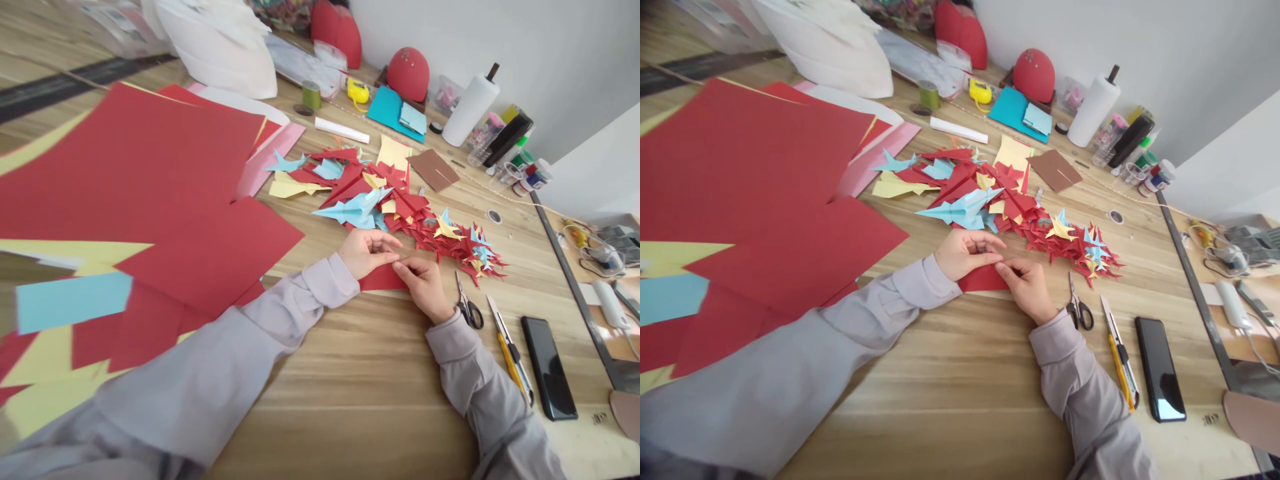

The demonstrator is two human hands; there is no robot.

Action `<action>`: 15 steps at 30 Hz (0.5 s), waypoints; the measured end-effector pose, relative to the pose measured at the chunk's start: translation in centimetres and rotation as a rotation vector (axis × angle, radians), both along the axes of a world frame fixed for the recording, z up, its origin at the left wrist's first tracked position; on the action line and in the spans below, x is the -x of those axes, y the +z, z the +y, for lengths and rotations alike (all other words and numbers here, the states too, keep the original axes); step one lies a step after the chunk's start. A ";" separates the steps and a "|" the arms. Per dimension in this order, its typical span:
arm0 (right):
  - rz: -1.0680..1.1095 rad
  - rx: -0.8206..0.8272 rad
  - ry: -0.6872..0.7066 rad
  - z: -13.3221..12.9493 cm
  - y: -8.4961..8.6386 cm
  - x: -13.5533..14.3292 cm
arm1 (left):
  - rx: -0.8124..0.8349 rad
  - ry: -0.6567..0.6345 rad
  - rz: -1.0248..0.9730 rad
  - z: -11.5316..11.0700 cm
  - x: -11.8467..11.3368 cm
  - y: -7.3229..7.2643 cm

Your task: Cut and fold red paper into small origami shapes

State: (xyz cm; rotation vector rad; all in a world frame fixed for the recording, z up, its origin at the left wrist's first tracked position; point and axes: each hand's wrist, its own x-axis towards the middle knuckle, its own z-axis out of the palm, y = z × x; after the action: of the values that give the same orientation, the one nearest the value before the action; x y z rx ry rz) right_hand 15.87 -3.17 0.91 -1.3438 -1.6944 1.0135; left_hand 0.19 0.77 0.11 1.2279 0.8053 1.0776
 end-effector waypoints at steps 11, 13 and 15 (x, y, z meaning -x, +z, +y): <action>0.042 -0.019 -0.089 0.0 0.1 -0.3 | 0.114 0.077 -0.080 0.2 0.3 0.1; 0.037 -0.020 -0.074 0.0 0.2 -0.3 | 0.089 0.052 -0.053 0.2 0.3 0.1; 0.042 -0.019 -0.068 0.0 0.2 -0.2 | 0.074 0.040 -0.039 0.2 0.2 0.0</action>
State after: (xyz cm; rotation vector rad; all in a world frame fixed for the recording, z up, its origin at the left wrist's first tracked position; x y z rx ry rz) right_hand 16.09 -3.20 1.12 -1.3501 -1.6127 0.9775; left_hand -0.03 0.97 0.13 1.1293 0.8362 1.0911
